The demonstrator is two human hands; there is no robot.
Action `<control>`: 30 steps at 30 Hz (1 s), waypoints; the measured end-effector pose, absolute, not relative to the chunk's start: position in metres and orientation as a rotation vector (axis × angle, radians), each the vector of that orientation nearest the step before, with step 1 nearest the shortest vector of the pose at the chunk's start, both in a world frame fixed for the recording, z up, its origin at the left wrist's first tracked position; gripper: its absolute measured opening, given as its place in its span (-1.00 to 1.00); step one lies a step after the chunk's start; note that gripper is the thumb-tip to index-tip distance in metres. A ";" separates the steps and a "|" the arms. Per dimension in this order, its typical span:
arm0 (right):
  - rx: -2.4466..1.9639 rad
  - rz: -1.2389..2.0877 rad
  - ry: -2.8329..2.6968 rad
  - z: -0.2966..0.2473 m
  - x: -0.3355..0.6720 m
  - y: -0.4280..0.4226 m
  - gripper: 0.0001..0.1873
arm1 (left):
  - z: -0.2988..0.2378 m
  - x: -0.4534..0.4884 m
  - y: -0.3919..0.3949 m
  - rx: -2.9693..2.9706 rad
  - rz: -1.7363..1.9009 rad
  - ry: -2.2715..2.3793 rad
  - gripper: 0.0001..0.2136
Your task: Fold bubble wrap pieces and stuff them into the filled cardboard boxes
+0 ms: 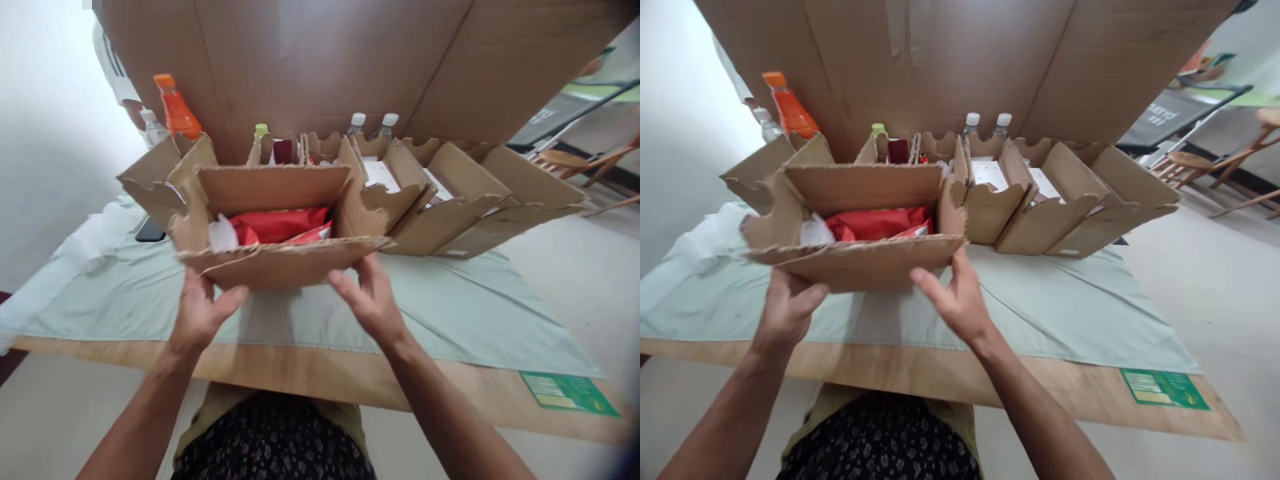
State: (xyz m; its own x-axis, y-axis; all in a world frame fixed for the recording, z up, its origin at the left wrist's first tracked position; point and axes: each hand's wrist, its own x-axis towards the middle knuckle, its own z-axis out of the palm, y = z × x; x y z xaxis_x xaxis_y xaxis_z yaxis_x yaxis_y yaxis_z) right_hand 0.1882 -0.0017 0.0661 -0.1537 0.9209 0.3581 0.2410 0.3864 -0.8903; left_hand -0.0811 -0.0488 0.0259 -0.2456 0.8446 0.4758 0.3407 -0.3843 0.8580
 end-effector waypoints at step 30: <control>-0.937 0.754 -1.970 0.001 0.012 0.080 -0.28 | -0.035 -0.062 -0.126 1.353 1.738 1.818 -0.12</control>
